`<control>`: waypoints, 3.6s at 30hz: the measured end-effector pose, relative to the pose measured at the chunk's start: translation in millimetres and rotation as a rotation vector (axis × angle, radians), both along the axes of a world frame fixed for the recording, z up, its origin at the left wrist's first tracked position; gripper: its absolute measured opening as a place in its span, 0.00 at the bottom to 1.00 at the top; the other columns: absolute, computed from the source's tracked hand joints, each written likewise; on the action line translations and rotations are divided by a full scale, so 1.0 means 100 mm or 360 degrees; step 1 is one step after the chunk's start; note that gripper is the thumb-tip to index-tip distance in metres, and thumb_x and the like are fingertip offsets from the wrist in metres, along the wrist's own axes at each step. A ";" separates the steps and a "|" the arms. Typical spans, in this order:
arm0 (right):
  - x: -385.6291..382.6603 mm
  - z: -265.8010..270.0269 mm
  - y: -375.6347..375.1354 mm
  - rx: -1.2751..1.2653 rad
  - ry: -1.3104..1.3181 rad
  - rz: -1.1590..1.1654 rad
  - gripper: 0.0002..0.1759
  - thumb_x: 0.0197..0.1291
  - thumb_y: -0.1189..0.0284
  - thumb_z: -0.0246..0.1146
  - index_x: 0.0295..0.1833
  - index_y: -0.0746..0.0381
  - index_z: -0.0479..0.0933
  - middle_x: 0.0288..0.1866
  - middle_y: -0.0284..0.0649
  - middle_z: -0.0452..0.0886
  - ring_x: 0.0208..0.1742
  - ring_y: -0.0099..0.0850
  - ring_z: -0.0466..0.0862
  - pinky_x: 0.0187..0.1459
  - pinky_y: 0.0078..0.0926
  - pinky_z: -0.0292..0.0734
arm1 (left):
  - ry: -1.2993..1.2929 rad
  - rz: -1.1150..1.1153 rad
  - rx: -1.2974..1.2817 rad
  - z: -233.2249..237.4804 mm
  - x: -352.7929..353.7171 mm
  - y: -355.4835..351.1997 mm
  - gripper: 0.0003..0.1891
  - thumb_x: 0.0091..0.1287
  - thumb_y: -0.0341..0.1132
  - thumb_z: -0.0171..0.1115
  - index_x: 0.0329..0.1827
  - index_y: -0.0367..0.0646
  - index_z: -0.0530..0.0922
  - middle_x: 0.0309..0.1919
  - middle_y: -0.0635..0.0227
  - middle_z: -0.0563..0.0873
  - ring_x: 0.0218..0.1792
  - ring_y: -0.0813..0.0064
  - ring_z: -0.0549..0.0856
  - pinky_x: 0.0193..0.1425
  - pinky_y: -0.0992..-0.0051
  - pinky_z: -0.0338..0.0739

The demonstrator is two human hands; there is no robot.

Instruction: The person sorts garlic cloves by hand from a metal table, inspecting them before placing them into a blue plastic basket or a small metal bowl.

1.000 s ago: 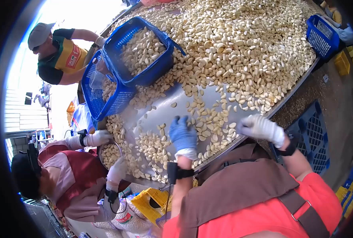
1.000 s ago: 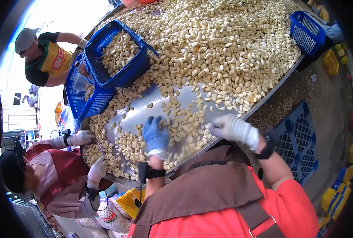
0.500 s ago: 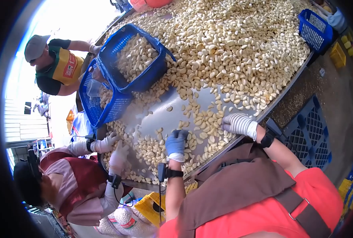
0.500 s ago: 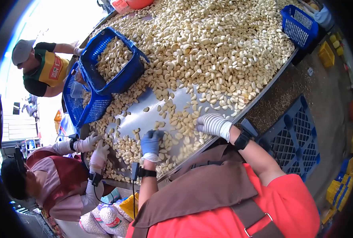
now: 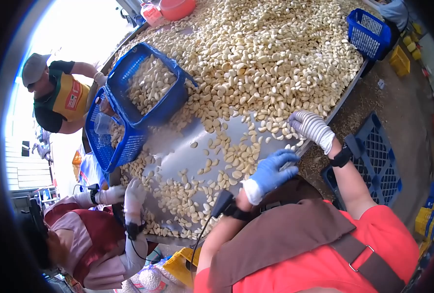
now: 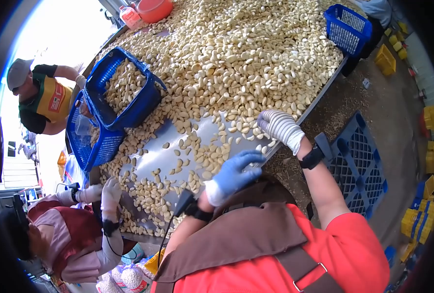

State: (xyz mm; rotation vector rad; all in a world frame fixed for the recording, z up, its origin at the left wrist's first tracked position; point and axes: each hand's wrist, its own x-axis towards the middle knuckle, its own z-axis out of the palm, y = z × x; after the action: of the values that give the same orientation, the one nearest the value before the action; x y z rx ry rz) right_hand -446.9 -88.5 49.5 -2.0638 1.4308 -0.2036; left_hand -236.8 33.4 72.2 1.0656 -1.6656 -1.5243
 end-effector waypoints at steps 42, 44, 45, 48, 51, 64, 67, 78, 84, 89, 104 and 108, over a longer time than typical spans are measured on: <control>0.39 -0.17 -0.04 0.1237 -0.2460 -0.0723 0.14 0.60 0.75 0.55 0.50 0.65 0.77 0.34 0.38 0.79 0.33 0.29 0.81 0.35 0.25 0.78 | -0.1860 0.0765 -0.0346 -0.74 1.07 -0.69 0.11 0.59 0.38 0.62 0.44 0.51 0.85 0.45 0.61 0.83 0.48 0.57 0.82 0.52 0.59 0.76; 0.34 -0.09 -0.05 0.1280 -0.2508 -0.0773 0.13 0.62 0.74 0.54 0.50 0.65 0.77 0.35 0.38 0.80 0.33 0.28 0.81 0.34 0.24 0.78 | -0.2082 0.0697 -0.0513 -0.81 1.02 -0.77 0.08 0.58 0.32 0.60 0.39 0.49 0.84 0.44 0.59 0.84 0.46 0.57 0.84 0.51 0.58 0.78; 0.34 -0.11 -0.06 0.1224 -0.2376 -0.0704 0.13 0.63 0.72 0.56 0.50 0.65 0.77 0.34 0.38 0.80 0.34 0.28 0.81 0.34 0.24 0.79 | -0.2068 0.0688 -0.0524 -0.84 1.01 -0.80 0.08 0.58 0.32 0.60 0.39 0.49 0.84 0.44 0.59 0.84 0.46 0.57 0.84 0.51 0.58 0.78; 0.47 -0.30 -0.13 0.0861 -0.1489 -0.0518 0.13 0.65 0.65 0.59 0.49 0.62 0.81 0.32 0.35 0.82 0.33 0.28 0.83 0.33 0.24 0.79 | -0.1969 0.0636 -0.0218 -0.79 1.00 -0.84 0.10 0.60 0.34 0.59 0.43 0.47 0.83 0.42 0.55 0.85 0.43 0.52 0.86 0.45 0.58 0.80; 0.86 -0.55 0.00 0.0316 -0.0541 0.0118 0.16 0.62 0.66 0.59 0.50 0.62 0.81 0.33 0.44 0.85 0.33 0.37 0.85 0.36 0.37 0.80 | -0.1902 0.0698 -0.0032 -0.76 0.99 -0.83 0.10 0.63 0.36 0.57 0.44 0.46 0.82 0.44 0.54 0.85 0.45 0.53 0.86 0.47 0.57 0.80; 1.09 -0.39 0.28 -0.0111 0.0295 0.0501 0.11 0.56 0.70 0.60 0.38 0.67 0.80 0.30 0.54 0.82 0.34 0.51 0.84 0.37 0.44 0.79 | -0.0521 0.1208 0.0180 -0.95 1.01 -0.43 0.08 0.64 0.33 0.61 0.43 0.43 0.80 0.29 0.64 0.84 0.29 0.65 0.83 0.34 0.69 0.78; 1.11 -0.21 0.19 0.0137 0.0173 0.0331 0.15 0.55 0.66 0.61 0.41 0.66 0.80 0.30 0.53 0.83 0.35 0.49 0.85 0.38 0.42 0.79 | 0.0662 0.1098 0.1029 -0.83 1.00 -0.36 0.12 0.66 0.32 0.61 0.51 0.41 0.79 0.35 0.67 0.84 0.32 0.73 0.83 0.37 0.74 0.81; 1.06 -0.39 -0.63 -0.0591 0.0412 0.0131 0.13 0.60 0.71 0.59 0.49 0.62 0.80 0.51 0.51 0.81 0.47 0.45 0.84 0.46 0.40 0.81 | 0.1835 0.0958 0.1510 -0.97 1.01 -0.63 0.05 0.71 0.36 0.59 0.40 0.44 0.78 0.31 0.70 0.80 0.32 0.75 0.79 0.29 0.80 0.76; 1.24 -0.31 -0.67 -0.0310 0.0623 0.0262 0.12 0.61 0.74 0.58 0.50 0.63 0.79 0.50 0.52 0.83 0.51 0.45 0.84 0.51 0.41 0.80 | 0.0874 0.1575 0.1258 -1.32 1.43 -1.12 0.09 0.68 0.41 0.61 0.31 0.48 0.76 0.20 0.75 0.75 0.19 0.79 0.74 0.15 0.78 0.66; 1.17 -0.25 -0.40 0.0074 0.0524 0.0109 0.13 0.60 0.72 0.60 0.49 0.64 0.79 0.49 0.50 0.84 0.51 0.47 0.84 0.53 0.42 0.80 | -0.1131 0.1811 -0.0046 -1.72 2.35 -0.92 0.15 0.65 0.44 0.61 0.43 0.40 0.81 0.32 0.62 0.85 0.35 0.64 0.83 0.42 0.66 0.77; 1.36 -0.25 -0.85 -0.0473 0.0684 0.0326 0.17 0.58 0.68 0.59 0.52 0.63 0.79 0.65 0.47 0.73 0.66 0.43 0.72 0.70 0.41 0.62 | -0.1752 0.0566 -0.0152 -0.87 1.03 -1.38 0.15 0.68 0.41 0.50 0.52 0.45 0.76 0.41 0.52 0.86 0.44 0.50 0.85 0.48 0.57 0.78; 1.37 -0.60 -0.29 -0.0426 0.0394 0.0538 0.15 0.50 0.74 0.64 0.45 0.66 0.80 0.55 0.45 0.79 0.60 0.43 0.78 0.60 0.44 0.76 | -0.1949 0.0468 0.0242 -0.69 1.15 -1.19 0.17 0.67 0.43 0.51 0.51 0.42 0.76 0.40 0.51 0.87 0.44 0.52 0.86 0.49 0.57 0.78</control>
State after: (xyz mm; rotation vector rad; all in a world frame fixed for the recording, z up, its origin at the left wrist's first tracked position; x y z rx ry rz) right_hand -309.8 -117.1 -10.9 -2.5892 1.2163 0.0016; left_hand -121.7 -85.9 2.7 2.4984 -1.9363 -0.7706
